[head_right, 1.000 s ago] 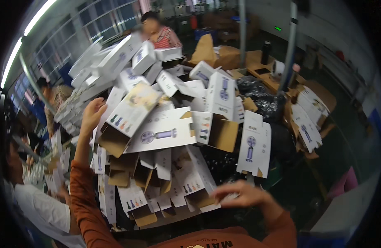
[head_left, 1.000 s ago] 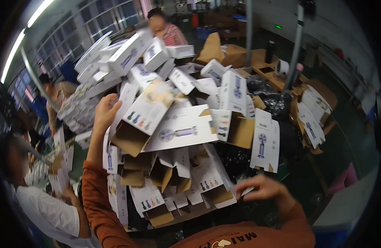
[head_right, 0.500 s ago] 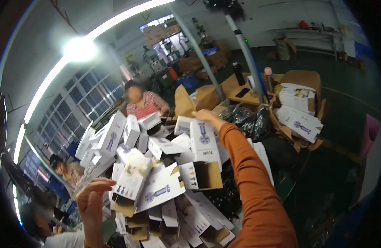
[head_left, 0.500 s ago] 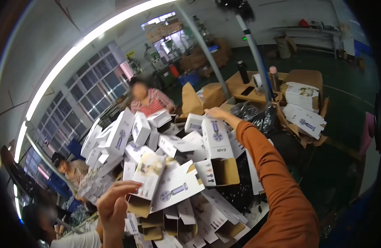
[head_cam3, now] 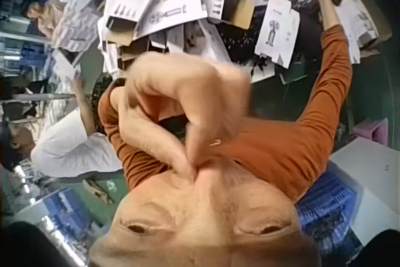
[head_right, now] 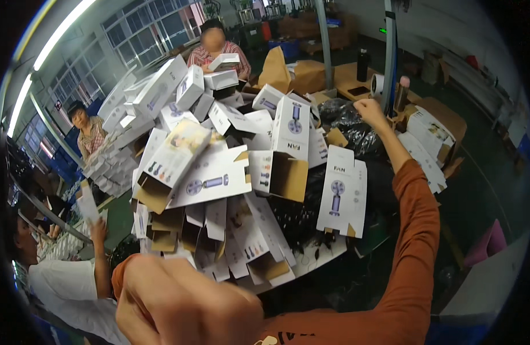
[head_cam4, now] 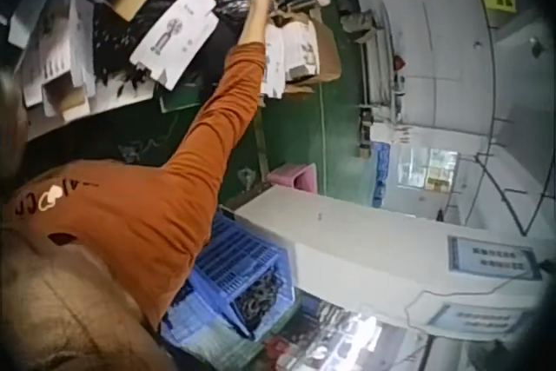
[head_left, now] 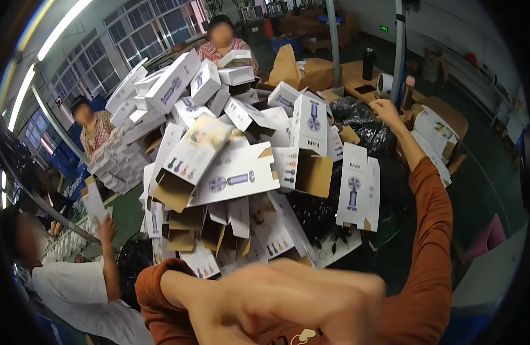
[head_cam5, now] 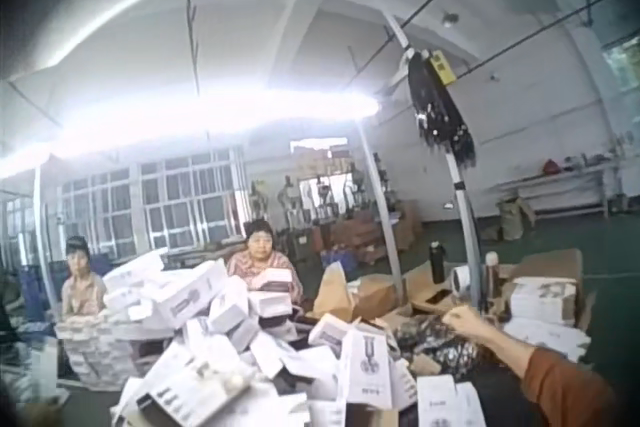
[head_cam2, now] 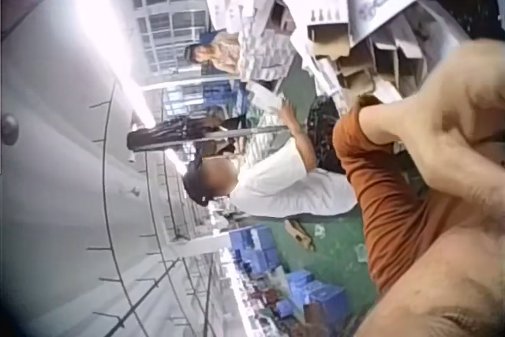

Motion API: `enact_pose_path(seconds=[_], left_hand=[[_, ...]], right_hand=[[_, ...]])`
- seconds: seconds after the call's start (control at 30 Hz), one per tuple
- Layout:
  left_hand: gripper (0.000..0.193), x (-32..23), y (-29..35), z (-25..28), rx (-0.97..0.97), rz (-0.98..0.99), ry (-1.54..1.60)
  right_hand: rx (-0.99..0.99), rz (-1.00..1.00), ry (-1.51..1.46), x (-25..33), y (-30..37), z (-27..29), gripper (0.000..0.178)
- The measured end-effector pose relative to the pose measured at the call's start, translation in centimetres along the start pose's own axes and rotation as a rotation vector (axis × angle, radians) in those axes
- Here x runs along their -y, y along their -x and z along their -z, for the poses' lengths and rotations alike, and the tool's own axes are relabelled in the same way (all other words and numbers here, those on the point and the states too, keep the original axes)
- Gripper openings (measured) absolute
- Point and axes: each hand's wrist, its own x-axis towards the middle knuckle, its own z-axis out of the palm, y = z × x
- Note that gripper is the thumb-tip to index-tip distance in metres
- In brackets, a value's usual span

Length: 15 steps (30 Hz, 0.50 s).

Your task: Folding cardboard boxes and packing handheld fan units with manuals for shipping.

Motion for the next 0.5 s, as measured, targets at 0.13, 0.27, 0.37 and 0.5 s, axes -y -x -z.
enact_pose_path(seconds=[0.13, 0.27, 0.37, 0.5], left_hand=[[0.020, -2.0, 1.3, -1.2, 0.137, 0.288, 0.013], [0.019, 0.6, 2.1, -5.2, 0.192, 0.276, 0.203], [0.023, 2.7, 2.5, -6.4, 0.259, 0.275, 0.392], [0.031, 4.6, 2.9, -8.1, 0.294, 0.300, 0.553]], right_hand=[[0.062, -0.037, -0.081, 0.0, 5.6, 1.2, 0.022], [0.238, -0.099, -0.278, 0.9, 11.5, -0.1, 0.021], [0.168, -0.243, -0.231, 4.0, 15.3, 0.8, 0.024], [0.191, -0.237, -0.300, 3.9, 16.5, 0.4, 0.024]])
